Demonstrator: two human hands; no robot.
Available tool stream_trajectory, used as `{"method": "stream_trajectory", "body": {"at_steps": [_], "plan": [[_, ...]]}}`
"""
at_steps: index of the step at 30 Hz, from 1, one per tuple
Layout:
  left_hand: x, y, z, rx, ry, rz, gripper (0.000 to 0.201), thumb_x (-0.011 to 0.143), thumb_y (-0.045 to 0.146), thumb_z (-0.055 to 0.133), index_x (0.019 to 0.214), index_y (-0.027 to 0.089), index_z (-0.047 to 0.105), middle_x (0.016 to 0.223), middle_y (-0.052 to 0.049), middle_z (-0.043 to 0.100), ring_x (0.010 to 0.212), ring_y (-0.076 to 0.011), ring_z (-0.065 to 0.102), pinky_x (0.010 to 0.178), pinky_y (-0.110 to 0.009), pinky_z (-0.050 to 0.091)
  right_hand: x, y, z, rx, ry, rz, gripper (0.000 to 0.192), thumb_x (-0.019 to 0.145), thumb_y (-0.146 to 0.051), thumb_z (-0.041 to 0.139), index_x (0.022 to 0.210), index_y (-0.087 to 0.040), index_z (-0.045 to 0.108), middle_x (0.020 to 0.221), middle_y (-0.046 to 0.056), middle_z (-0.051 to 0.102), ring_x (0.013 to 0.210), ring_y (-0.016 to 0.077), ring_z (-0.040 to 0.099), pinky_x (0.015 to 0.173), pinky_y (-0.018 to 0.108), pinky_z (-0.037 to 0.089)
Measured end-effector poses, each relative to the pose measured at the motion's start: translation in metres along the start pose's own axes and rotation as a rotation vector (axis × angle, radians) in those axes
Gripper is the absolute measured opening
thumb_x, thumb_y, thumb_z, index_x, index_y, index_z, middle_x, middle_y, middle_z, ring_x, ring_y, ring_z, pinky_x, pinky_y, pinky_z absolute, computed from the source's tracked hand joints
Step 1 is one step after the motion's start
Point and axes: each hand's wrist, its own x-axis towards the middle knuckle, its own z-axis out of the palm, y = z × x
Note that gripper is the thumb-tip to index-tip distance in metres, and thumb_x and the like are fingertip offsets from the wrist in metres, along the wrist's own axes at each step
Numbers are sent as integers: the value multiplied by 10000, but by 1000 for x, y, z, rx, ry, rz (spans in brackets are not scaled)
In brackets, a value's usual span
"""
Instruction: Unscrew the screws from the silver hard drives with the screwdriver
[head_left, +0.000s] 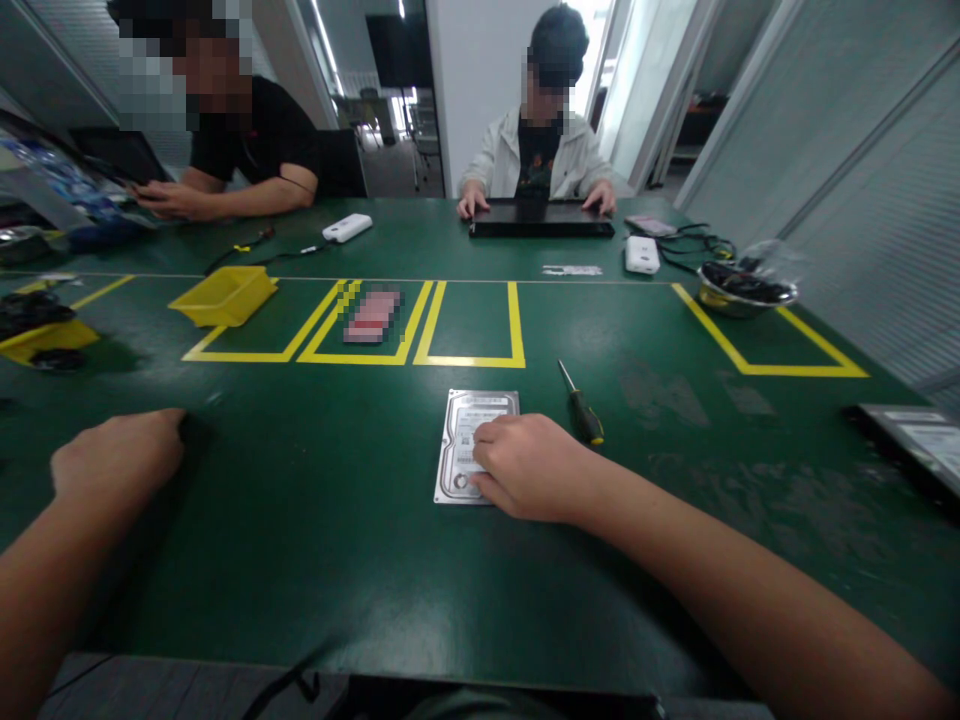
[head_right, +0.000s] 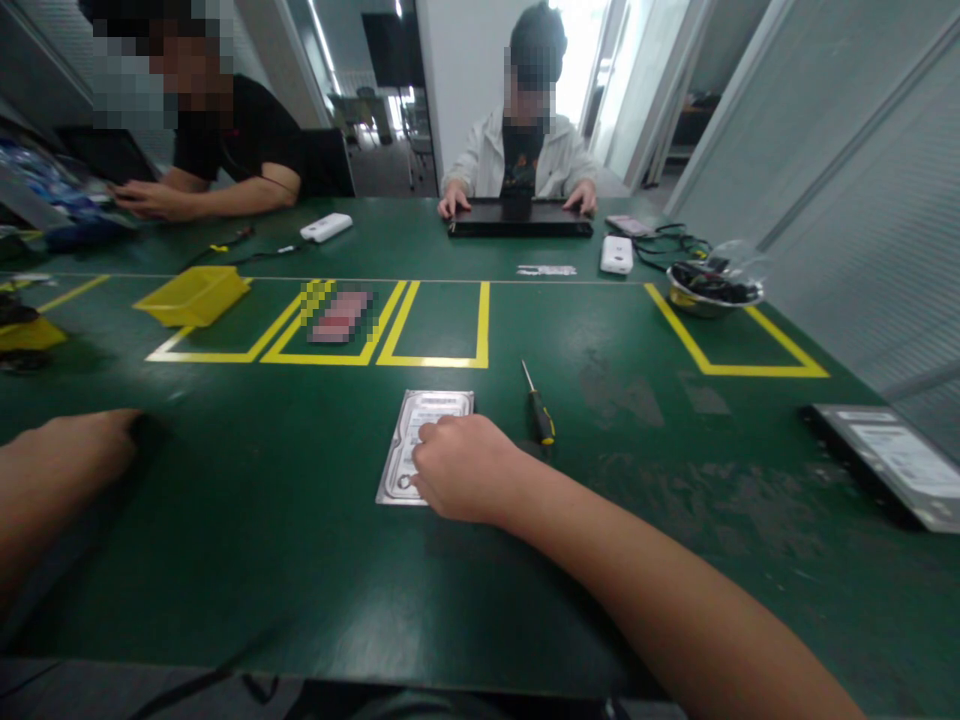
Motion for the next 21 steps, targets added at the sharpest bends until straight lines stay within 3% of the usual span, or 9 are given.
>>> {"method": "stream_trajectory", "body": {"at_steps": [10,17,21], "plan": [[-14,13,-13,25,-39,-80,426,853,304,417,1145,127,672,1110,-265,657,938,-409,652,678,-430,527,-1,1,0,4,-8,5,333,956,-360,469,929,-135,712,981,109,706,888,249,675,757,375,509],[-17,15,-12,47,37,-76,441,878,322,367,1139,146,676,1092,-259,670,886,-388,652,652,-432,524,-1,2,1,18,-8,5,323,947,-356,486,928,-127,711,981,117,708,893,247,672,761,365,499],[-12,11,-10,28,6,-73,451,875,341,385,1172,145,662,1105,-257,664,905,-398,654,664,-451,529,-1,2,1,14,-6,4,332,953,-361,473,928,-132,712,984,114,707,878,235,669,747,360,496]]}}
